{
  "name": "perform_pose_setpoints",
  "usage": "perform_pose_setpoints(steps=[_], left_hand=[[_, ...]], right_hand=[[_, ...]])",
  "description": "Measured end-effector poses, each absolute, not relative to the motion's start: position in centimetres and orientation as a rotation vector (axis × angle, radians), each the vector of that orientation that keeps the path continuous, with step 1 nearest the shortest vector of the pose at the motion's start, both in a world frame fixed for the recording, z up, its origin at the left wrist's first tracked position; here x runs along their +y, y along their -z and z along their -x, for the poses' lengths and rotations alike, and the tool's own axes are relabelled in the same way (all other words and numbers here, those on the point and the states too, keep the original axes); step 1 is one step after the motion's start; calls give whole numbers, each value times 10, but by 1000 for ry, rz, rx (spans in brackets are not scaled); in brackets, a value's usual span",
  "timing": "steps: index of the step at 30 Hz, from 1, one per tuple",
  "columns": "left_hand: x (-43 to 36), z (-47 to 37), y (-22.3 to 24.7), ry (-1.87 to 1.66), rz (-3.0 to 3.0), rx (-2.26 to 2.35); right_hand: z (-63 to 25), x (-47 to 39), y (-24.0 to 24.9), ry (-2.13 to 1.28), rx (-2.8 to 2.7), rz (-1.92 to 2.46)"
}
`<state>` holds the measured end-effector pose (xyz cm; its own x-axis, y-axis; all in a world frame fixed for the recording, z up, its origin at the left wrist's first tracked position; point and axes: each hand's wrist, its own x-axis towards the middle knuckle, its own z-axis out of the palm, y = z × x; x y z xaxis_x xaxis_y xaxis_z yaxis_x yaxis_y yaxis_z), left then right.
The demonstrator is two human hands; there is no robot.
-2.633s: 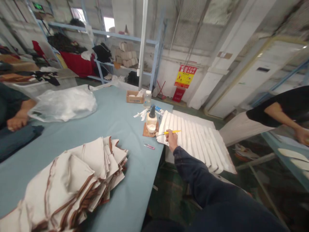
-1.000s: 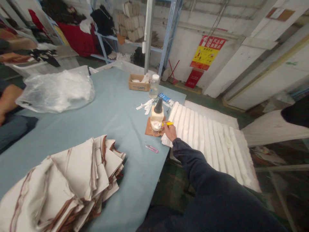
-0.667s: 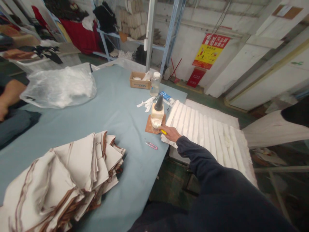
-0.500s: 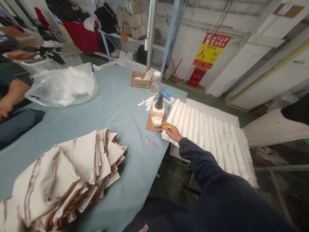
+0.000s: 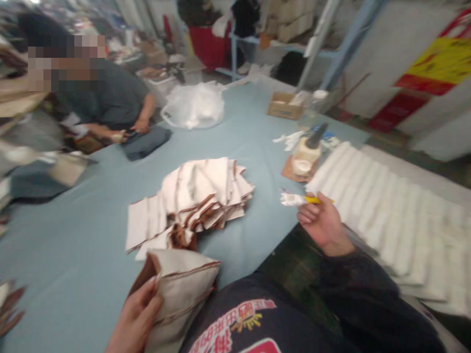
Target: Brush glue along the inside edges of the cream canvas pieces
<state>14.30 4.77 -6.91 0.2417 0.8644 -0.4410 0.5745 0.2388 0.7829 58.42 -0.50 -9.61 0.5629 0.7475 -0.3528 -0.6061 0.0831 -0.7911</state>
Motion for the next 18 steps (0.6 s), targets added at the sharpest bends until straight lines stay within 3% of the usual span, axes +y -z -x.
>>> perform_pose_setpoints(steps=[10, 18], left_hand=[[10, -83, 46, -538, -1250, 1346], [-8, -32, 40, -572, -1528, 1494]], right_hand=[[-353, -1, 42, -1675, -197, 940], [-282, 6, 31, -1832, -291, 862]])
